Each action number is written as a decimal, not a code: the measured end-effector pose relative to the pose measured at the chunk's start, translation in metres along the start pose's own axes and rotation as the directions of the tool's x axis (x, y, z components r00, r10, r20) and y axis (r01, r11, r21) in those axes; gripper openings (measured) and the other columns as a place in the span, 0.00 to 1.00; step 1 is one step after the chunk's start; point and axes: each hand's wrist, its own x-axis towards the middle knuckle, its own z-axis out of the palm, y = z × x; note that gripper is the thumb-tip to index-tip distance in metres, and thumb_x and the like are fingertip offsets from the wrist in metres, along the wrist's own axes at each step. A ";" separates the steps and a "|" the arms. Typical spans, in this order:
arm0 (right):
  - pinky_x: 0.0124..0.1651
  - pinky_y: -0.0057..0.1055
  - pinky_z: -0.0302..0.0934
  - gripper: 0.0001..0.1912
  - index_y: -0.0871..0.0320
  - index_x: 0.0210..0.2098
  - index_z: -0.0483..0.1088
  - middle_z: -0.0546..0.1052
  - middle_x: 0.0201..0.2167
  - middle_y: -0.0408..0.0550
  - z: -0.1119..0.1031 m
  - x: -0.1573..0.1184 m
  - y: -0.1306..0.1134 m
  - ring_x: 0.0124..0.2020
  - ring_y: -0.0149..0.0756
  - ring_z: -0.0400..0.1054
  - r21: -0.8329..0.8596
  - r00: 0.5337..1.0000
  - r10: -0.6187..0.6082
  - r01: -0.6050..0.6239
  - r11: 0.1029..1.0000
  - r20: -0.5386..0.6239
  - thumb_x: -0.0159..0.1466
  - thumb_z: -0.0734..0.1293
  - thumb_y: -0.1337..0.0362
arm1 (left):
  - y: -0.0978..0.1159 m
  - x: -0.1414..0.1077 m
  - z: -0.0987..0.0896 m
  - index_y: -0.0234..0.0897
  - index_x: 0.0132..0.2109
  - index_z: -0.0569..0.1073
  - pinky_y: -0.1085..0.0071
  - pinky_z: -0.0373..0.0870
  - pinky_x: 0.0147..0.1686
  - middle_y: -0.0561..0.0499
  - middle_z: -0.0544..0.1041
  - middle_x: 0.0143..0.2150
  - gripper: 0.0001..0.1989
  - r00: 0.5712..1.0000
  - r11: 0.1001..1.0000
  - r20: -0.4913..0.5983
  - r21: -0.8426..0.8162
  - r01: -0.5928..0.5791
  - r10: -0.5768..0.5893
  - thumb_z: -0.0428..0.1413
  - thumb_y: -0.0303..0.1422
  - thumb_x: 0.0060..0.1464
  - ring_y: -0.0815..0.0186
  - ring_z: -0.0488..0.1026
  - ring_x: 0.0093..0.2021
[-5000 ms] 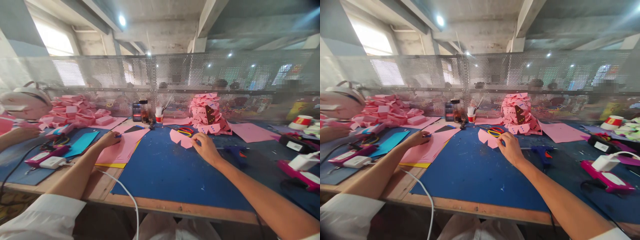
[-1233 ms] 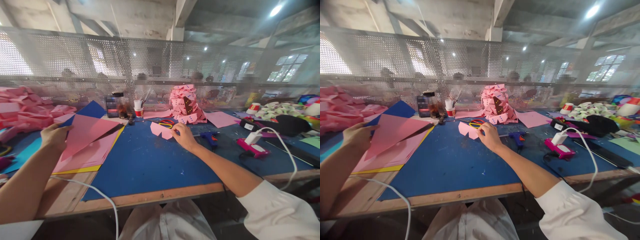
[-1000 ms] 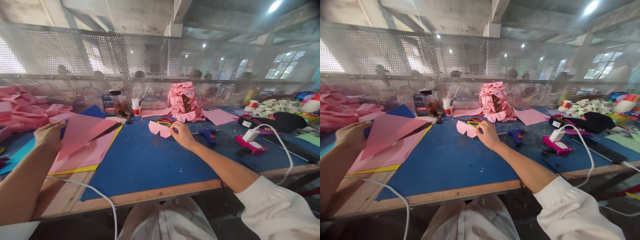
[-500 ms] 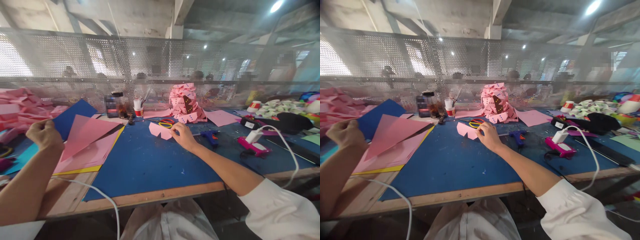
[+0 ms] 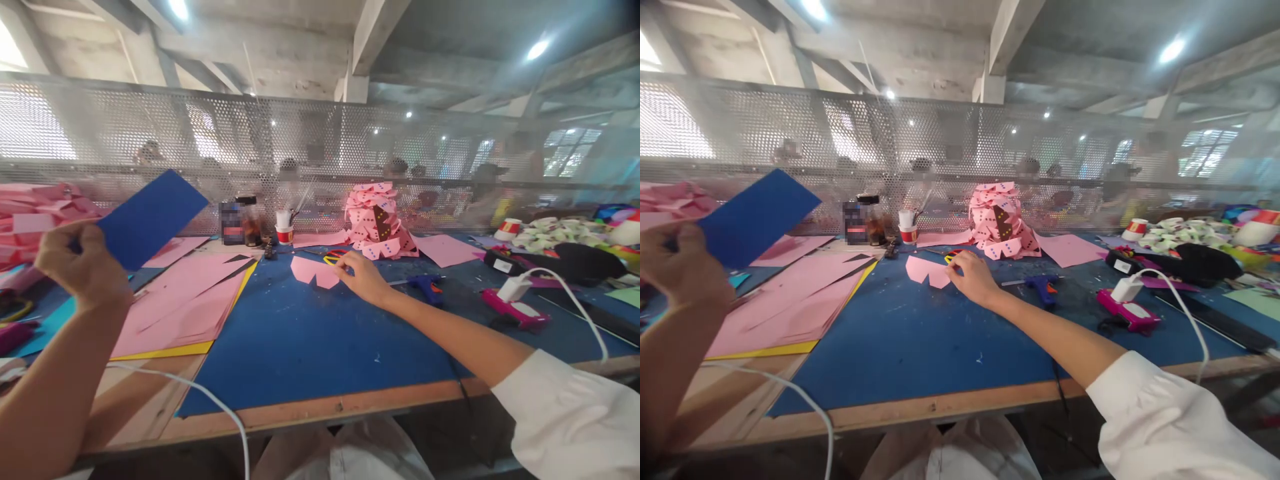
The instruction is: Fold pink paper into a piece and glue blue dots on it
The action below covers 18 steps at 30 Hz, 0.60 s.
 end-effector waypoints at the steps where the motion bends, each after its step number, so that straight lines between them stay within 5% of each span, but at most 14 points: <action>1: 0.47 0.34 0.63 0.06 0.56 0.31 0.72 0.76 0.37 0.47 0.004 0.005 -0.001 0.41 0.37 0.70 -0.001 1.000 0.000 0.000 1.000 0.003 0.65 0.67 0.65 | 0.000 -0.003 0.002 0.31 0.40 0.78 0.70 0.66 0.45 0.56 0.70 0.32 0.10 0.995 0.996 0.051 -0.028 0.085 -0.083 0.57 0.27 0.49 0.69 0.68 0.37; 4: 0.45 0.32 0.63 0.06 0.57 0.31 0.73 0.77 0.35 0.47 0.021 0.020 -0.001 0.39 0.35 0.71 -0.001 1.000 -0.001 0.001 1.000 0.023 0.65 0.67 0.67 | 0.003 -0.019 0.007 0.31 0.40 0.78 0.73 0.63 0.31 0.58 0.68 0.27 0.12 0.898 0.922 0.280 -0.090 0.377 -0.340 0.60 0.30 0.46 0.73 0.62 0.27; 9: 0.50 0.30 0.63 0.05 0.55 0.34 0.76 0.80 0.40 0.45 0.036 0.032 0.008 0.44 0.33 0.72 -0.017 0.997 -0.010 0.011 1.000 0.076 0.65 0.67 0.66 | 0.008 -0.048 0.012 0.34 0.41 0.79 0.75 0.60 0.27 0.56 0.75 0.30 0.16 0.724 0.844 0.552 -0.066 0.533 -0.414 0.64 0.34 0.43 0.72 0.65 0.27; 15: 0.52 0.31 0.62 0.09 0.58 0.40 0.77 0.80 0.44 0.50 -0.029 0.030 0.045 0.47 0.35 0.72 -0.144 0.992 0.115 -0.106 0.984 0.049 0.67 0.64 0.65 | 0.007 -0.071 0.012 0.36 0.41 0.78 0.76 0.59 0.26 0.56 0.76 0.30 0.20 0.513 0.784 0.734 0.043 0.619 -0.446 0.68 0.41 0.40 0.71 0.65 0.27; 18: 0.50 0.32 0.63 0.10 0.60 0.42 0.77 0.80 0.44 0.52 -0.064 0.026 0.067 0.46 0.39 0.73 -0.242 0.974 0.223 -0.206 0.948 0.045 0.67 0.64 0.66 | 0.010 -0.082 0.012 0.38 0.44 0.78 0.76 0.61 0.28 0.55 0.77 0.34 0.22 0.452 0.858 0.806 0.129 0.497 -0.382 0.64 0.47 0.46 0.69 0.66 0.30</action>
